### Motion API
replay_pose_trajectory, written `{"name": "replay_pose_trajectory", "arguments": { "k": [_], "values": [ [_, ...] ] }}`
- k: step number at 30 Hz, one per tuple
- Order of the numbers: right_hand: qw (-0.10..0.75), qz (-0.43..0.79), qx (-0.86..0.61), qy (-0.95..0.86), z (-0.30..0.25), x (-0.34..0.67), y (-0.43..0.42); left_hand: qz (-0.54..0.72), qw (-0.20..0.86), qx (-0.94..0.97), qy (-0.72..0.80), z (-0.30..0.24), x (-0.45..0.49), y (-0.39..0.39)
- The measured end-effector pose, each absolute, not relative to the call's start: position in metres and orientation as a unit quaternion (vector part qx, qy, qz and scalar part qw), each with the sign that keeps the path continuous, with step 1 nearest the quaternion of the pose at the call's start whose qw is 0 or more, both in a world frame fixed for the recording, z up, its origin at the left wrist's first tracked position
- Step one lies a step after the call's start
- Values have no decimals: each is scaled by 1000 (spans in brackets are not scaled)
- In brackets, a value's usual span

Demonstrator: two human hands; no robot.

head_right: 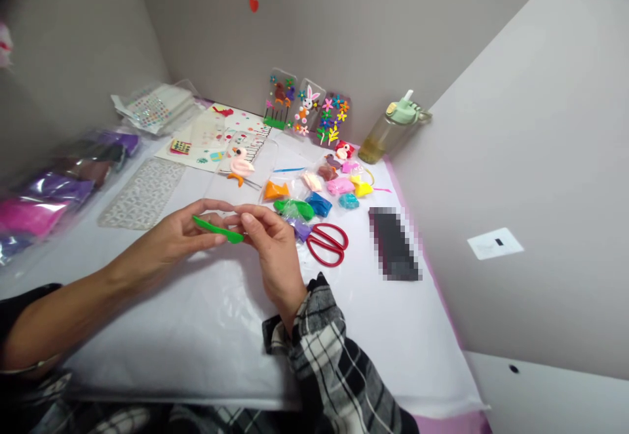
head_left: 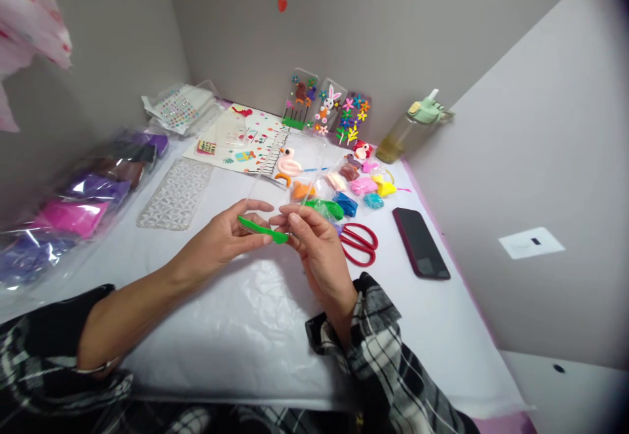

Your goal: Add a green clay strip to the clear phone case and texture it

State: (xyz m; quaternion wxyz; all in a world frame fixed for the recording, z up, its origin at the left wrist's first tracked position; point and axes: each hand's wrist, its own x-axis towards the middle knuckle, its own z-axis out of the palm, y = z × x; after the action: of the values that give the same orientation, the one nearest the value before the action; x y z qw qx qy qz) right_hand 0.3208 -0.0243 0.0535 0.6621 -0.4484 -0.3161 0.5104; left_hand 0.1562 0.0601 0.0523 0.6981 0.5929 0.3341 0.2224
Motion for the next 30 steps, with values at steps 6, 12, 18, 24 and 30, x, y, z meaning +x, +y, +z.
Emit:
{"name": "replay_pose_trajectory", "arguments": {
  "k": [6,12,18,24,30],
  "values": [
    [665,512,-446,-312,54,320,-24,225,712,579,326,51,158,58],
    [660,506,-458,-314,53,320,-24,239,717,565,332,53,158,57],
    [659,508,-457,-313,52,321,-25,266,717,555,328,50,156,57],
    [663,499,-464,-309,53,321,-25,269,718,555,323,52,153,58],
    [659,502,-466,-311,53,321,-25,272,718,555,319,56,154,59]
  ]
}}
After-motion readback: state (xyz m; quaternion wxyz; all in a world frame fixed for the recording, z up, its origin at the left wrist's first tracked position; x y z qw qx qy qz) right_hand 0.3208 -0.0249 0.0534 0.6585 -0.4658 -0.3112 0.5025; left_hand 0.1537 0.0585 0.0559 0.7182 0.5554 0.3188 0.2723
